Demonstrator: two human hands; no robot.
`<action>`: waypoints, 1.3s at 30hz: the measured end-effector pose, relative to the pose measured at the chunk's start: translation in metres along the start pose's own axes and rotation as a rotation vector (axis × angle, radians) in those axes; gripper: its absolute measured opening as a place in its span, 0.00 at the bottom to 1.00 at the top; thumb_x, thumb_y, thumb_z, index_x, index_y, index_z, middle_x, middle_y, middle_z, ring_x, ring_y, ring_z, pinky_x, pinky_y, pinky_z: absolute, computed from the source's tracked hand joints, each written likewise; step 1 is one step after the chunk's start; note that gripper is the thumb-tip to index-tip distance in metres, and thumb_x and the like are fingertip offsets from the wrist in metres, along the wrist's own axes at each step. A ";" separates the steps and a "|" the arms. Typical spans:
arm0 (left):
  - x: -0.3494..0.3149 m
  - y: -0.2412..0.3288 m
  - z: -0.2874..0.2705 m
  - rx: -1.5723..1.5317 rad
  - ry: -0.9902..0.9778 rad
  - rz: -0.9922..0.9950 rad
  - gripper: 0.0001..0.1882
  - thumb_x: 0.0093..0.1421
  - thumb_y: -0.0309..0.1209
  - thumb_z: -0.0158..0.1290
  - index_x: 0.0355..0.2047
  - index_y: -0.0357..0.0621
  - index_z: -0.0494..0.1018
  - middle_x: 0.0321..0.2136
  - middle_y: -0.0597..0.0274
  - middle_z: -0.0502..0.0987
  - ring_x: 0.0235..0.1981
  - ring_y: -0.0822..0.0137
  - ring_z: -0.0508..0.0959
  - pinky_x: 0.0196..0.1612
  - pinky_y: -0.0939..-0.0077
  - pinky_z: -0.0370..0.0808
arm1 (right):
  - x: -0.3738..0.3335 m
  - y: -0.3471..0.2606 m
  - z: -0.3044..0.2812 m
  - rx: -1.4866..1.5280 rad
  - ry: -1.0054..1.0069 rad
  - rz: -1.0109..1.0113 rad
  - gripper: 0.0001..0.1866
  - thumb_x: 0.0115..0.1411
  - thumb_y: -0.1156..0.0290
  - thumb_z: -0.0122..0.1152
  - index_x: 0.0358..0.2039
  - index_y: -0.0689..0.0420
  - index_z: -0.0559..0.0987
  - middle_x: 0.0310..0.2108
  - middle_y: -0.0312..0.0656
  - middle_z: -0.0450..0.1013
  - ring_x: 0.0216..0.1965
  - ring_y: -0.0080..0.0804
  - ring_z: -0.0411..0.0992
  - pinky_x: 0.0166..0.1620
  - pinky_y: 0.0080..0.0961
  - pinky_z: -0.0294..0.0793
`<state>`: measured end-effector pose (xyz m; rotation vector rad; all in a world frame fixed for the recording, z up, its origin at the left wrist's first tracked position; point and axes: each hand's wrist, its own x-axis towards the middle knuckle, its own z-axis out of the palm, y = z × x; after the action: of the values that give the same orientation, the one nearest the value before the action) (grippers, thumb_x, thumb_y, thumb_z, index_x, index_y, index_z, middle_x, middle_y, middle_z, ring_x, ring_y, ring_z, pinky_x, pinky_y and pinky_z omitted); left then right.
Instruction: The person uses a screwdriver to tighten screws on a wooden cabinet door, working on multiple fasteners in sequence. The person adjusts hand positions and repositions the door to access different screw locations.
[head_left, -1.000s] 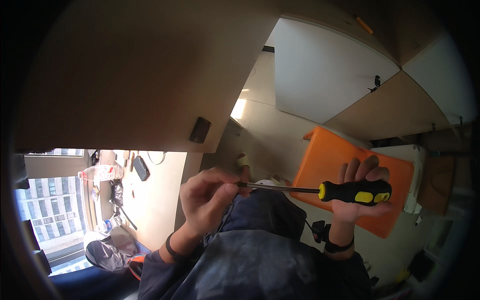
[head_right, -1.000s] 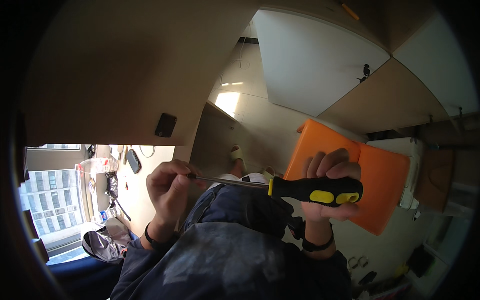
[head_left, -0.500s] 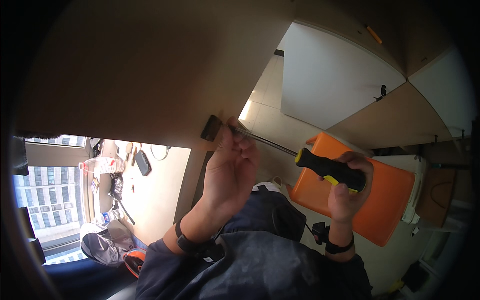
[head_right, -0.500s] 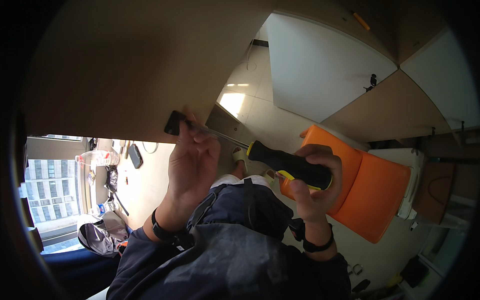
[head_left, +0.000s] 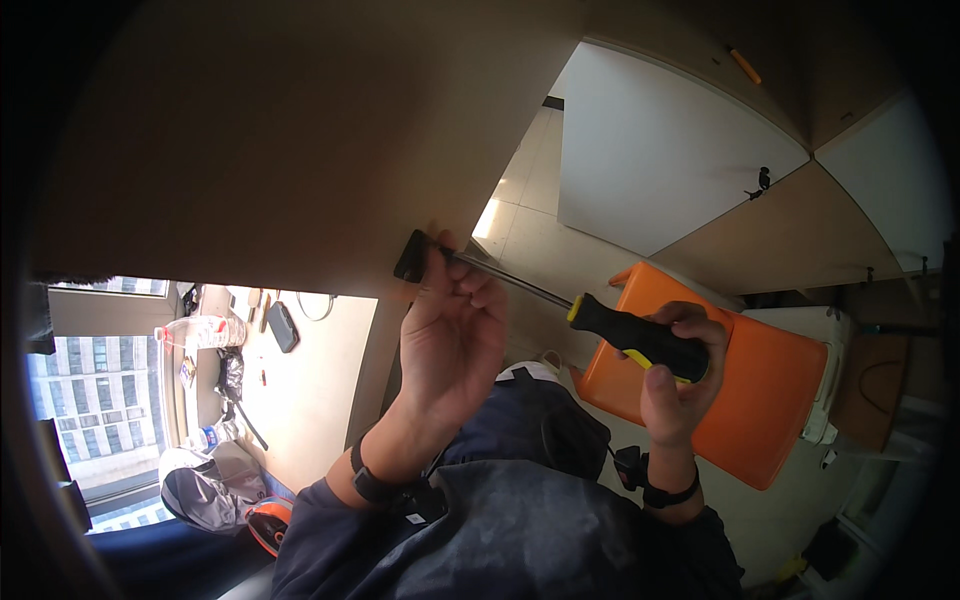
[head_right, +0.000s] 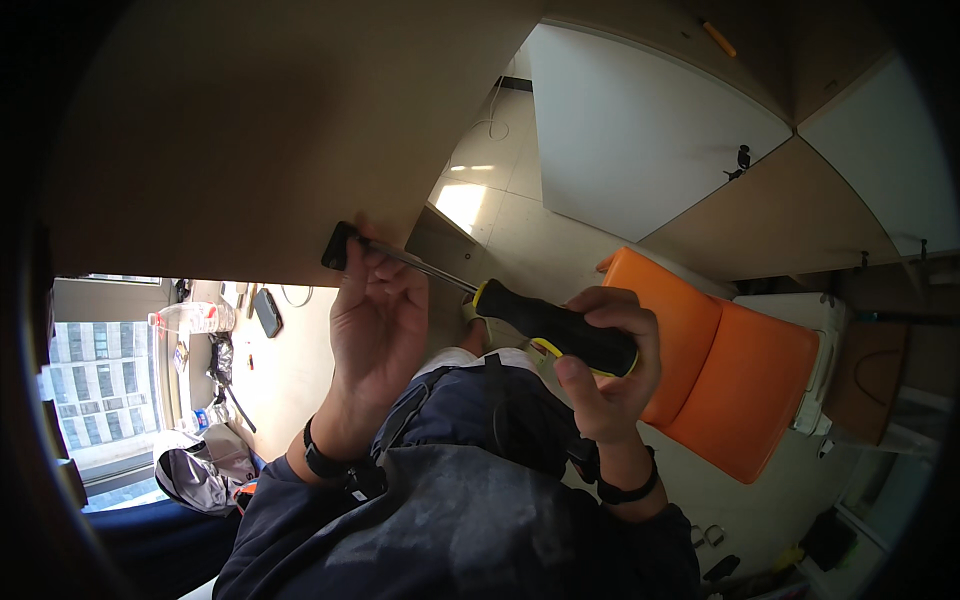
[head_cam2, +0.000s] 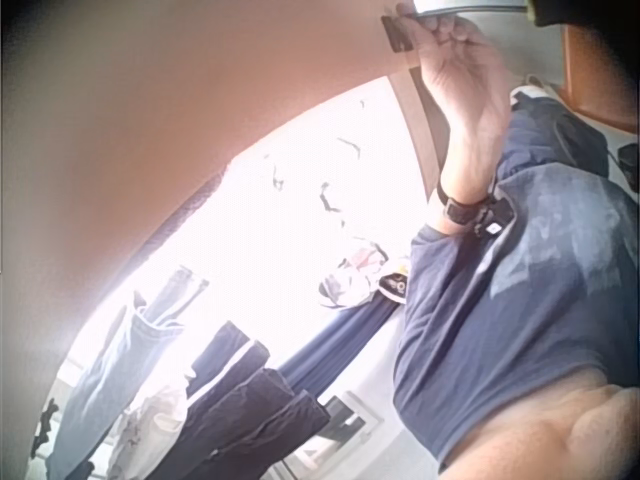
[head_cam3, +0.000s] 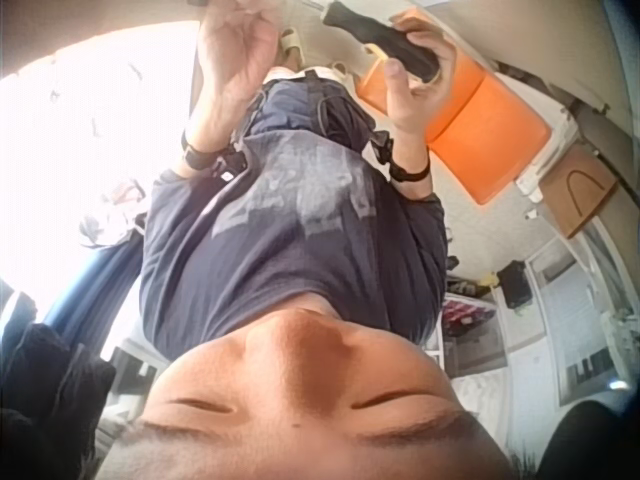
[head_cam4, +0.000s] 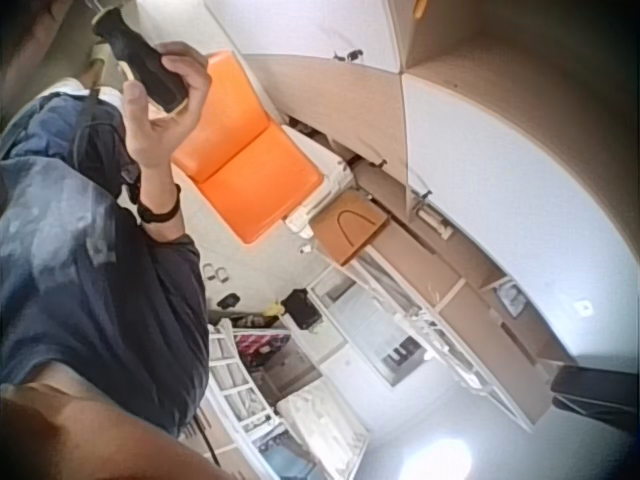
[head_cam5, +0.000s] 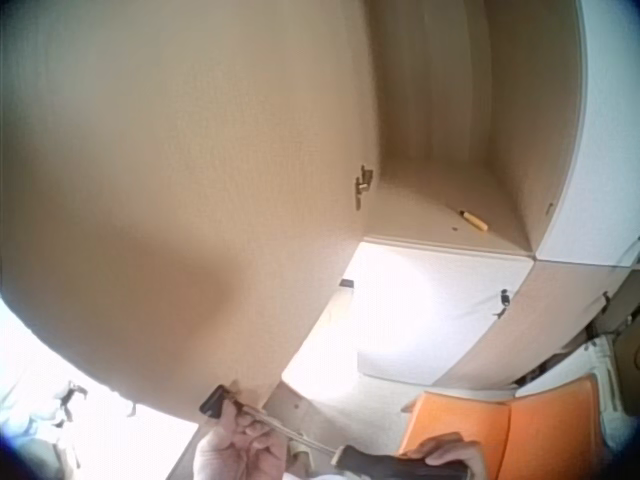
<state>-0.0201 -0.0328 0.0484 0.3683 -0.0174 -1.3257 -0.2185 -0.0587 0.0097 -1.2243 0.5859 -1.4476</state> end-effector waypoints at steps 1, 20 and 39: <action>0.000 0.000 0.000 -0.004 -0.010 0.003 0.11 0.64 0.35 0.47 0.44 0.45 0.70 0.28 0.71 0.69 0.31 0.77 0.67 0.37 0.83 0.65 | 0.000 0.000 0.000 0.002 -0.003 0.002 0.20 0.49 0.74 0.61 0.40 0.62 0.65 0.41 0.52 0.65 0.38 0.29 0.68 0.41 0.24 0.73; 0.002 -0.011 -0.016 0.342 -0.112 0.081 0.08 0.64 0.32 0.46 0.41 0.45 0.71 0.38 0.69 0.71 0.34 0.75 0.69 0.43 0.78 0.64 | 0.013 -0.010 0.001 -0.039 -0.288 -0.067 0.31 0.53 0.79 0.58 0.53 0.59 0.51 0.49 0.58 0.59 0.35 0.35 0.73 0.36 0.25 0.78; 0.007 -0.015 -0.023 0.425 -0.124 0.194 0.08 0.63 0.30 0.48 0.38 0.39 0.73 0.41 0.58 0.72 0.42 0.67 0.69 0.46 0.74 0.65 | 0.004 -0.020 0.005 -0.013 -0.200 0.093 0.22 0.56 0.79 0.57 0.51 0.67 0.63 0.49 0.60 0.65 0.36 0.35 0.76 0.36 0.23 0.79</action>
<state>-0.0269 -0.0368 0.0213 0.6263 -0.4339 -1.1451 -0.2212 -0.0558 0.0300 -1.3168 0.5094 -1.2293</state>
